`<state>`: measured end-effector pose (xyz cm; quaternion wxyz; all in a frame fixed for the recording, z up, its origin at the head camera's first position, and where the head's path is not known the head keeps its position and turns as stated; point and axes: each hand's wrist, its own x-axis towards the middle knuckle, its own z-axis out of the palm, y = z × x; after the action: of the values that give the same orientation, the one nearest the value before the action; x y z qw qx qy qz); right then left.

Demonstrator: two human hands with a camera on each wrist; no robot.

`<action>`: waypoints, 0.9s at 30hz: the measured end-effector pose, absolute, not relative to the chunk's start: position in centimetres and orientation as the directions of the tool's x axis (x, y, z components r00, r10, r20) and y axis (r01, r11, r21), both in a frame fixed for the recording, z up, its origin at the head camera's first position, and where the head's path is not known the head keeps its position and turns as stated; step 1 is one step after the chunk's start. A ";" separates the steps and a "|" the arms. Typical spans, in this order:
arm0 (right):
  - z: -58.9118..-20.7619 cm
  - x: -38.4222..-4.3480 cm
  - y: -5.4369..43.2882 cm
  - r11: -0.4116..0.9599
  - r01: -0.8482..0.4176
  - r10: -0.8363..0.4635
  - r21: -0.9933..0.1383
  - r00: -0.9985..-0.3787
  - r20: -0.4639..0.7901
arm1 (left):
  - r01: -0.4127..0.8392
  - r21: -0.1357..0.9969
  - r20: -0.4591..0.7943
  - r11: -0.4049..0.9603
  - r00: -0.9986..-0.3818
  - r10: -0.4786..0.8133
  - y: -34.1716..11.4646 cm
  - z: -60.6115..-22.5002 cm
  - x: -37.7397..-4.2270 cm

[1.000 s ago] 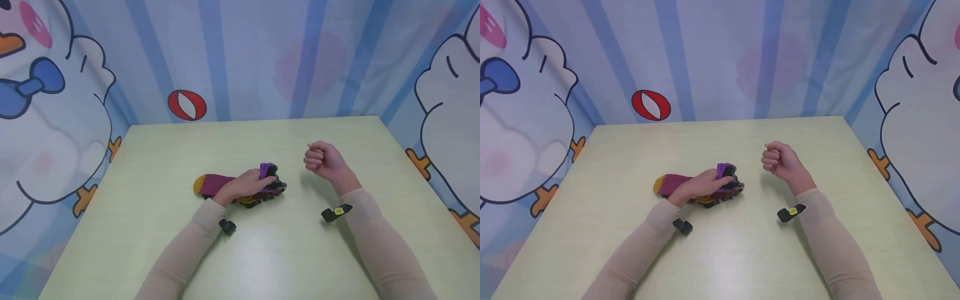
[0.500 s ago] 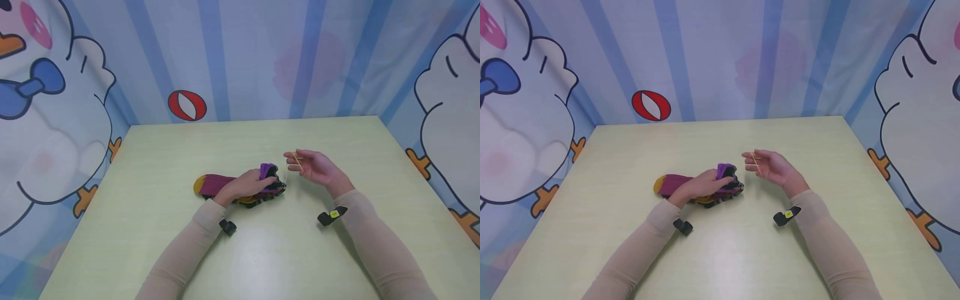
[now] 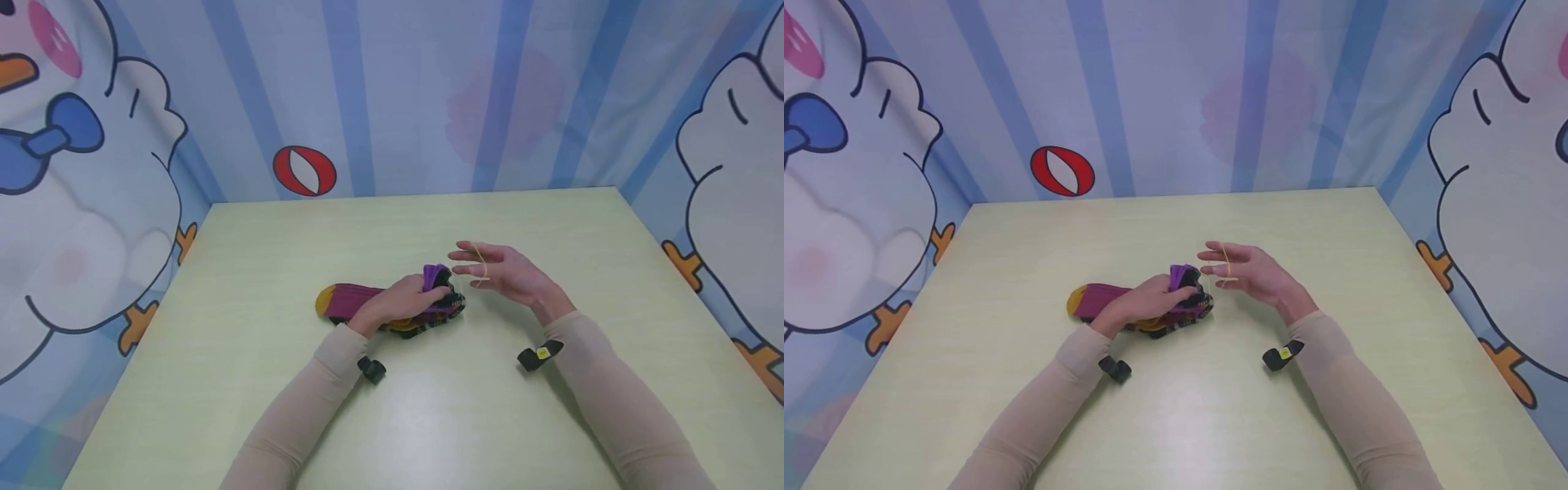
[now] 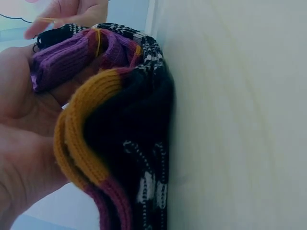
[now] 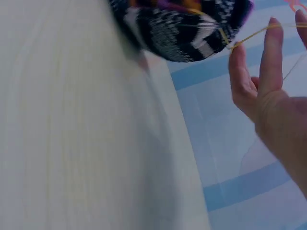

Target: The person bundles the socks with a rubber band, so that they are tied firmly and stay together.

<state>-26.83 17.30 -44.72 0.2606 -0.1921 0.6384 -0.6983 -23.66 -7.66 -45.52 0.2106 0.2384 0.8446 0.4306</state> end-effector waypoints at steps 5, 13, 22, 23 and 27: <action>-44.3 -25.6 15.3 0.020 -0.061 -0.551 -0.998 -0.833 0.040 | 0.176 0.849 -0.172 0.498 -0.799 0.576 -7.8 -45.6 -23.6; -43.2 -24.9 15.6 0.029 -0.196 -0.562 -0.980 -0.814 0.147 | 0.113 0.878 -0.191 0.465 -0.808 0.557 -8.0 -45.6 -24.0; -42.6 -23.9 14.7 0.287 -0.469 -0.685 -0.835 -0.710 0.163 | 0.182 0.860 -0.163 0.478 -0.789 0.593 -7.9 -45.5 -24.1; -42.7 -23.8 14.5 0.328 -0.496 -0.688 -0.804 -0.708 0.156 | 0.203 0.852 -0.155 0.483 -0.783 0.602 -7.8 -45.5 -24.0; -43.3 -23.6 13.8 0.427 -0.524 -0.678 -0.737 -0.725 0.121 | 0.296 0.817 -0.124 0.494 -0.748 0.652 -7.4 -45.4 -23.8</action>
<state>-23.60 13.83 -43.28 0.0973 -0.3581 0.8392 -0.3976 -23.78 -7.37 -45.45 0.2144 0.2830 0.8374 0.4157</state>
